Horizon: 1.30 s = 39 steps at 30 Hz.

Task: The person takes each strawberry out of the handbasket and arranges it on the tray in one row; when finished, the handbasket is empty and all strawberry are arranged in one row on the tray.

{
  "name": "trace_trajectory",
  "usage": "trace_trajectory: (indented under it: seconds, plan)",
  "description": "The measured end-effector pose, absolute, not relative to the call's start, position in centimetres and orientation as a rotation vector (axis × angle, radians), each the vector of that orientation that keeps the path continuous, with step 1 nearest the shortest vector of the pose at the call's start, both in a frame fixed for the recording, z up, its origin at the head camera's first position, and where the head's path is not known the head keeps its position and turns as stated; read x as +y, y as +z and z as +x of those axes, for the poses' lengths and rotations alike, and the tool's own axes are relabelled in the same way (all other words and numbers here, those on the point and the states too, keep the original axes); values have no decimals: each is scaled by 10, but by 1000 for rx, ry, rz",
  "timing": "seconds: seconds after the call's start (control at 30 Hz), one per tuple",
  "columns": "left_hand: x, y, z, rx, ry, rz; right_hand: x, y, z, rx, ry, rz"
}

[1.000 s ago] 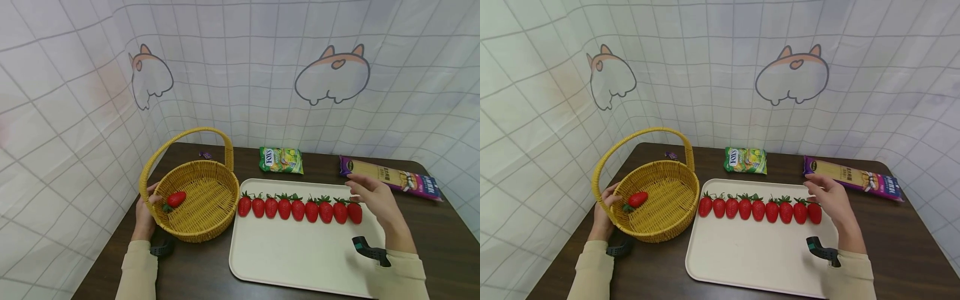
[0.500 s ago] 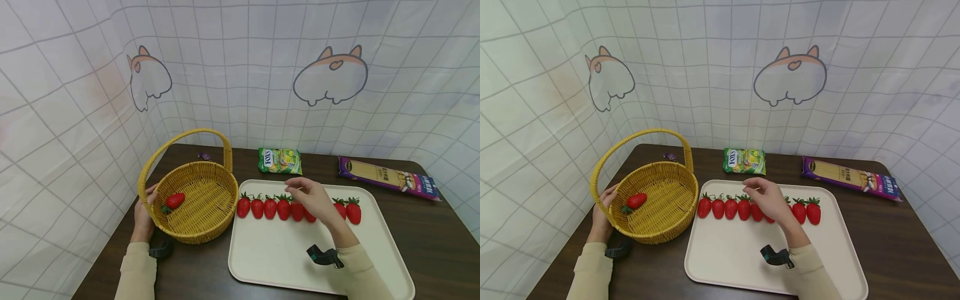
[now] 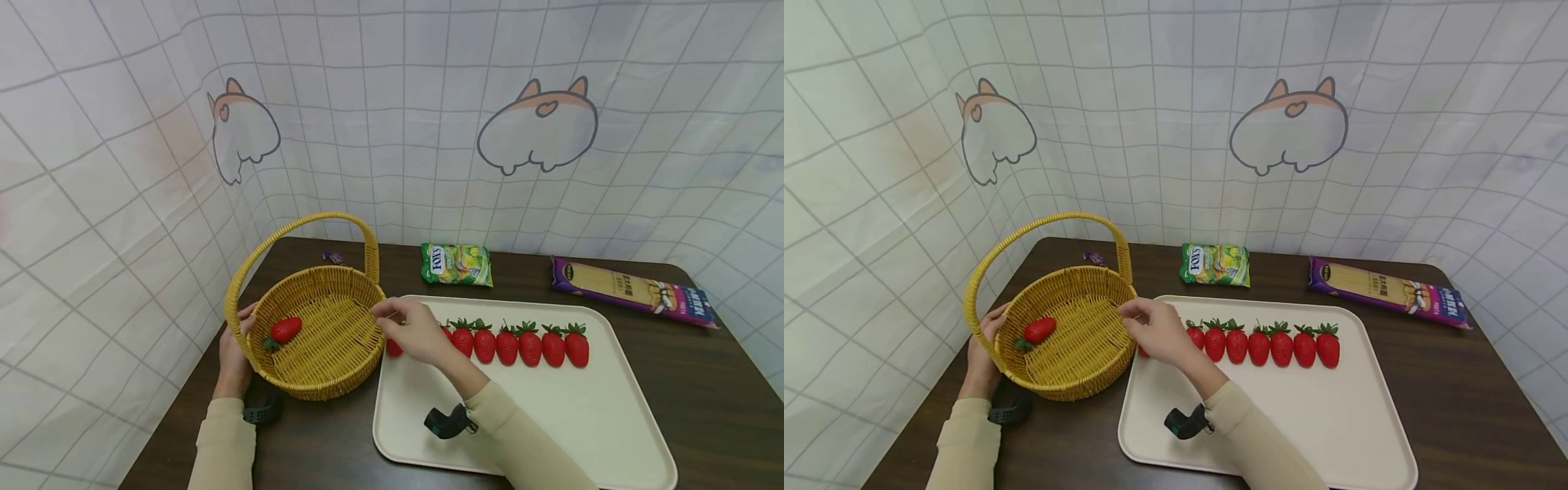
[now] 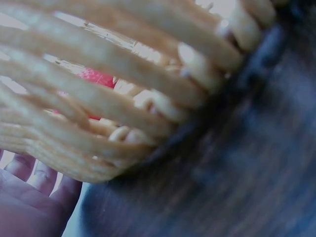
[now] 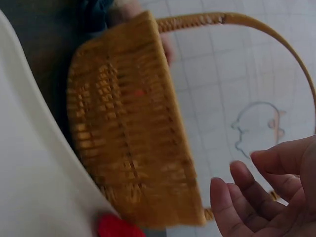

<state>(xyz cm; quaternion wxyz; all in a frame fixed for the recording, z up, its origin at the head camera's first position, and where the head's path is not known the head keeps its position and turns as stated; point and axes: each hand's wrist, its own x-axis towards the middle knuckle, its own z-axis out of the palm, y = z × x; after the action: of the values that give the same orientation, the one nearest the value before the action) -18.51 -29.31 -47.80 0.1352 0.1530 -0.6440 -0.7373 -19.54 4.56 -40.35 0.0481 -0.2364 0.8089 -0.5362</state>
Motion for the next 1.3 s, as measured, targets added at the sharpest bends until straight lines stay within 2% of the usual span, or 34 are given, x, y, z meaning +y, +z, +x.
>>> trace_trajectory:
  seconds: [0.4, 0.97, 1.3]
  plan:
    - [-292, -475, -186, -1866, -2149, 462, -20, -412, -193, 2389, -1643, -786]
    - [-293, -481, -176, -1893, -2181, 504, -72, -431, -199, 2266, -1644, -573]
    - [-294, -478, -184, -1880, -2170, 500, -91, -430, -215, 2272, -1645, -465]
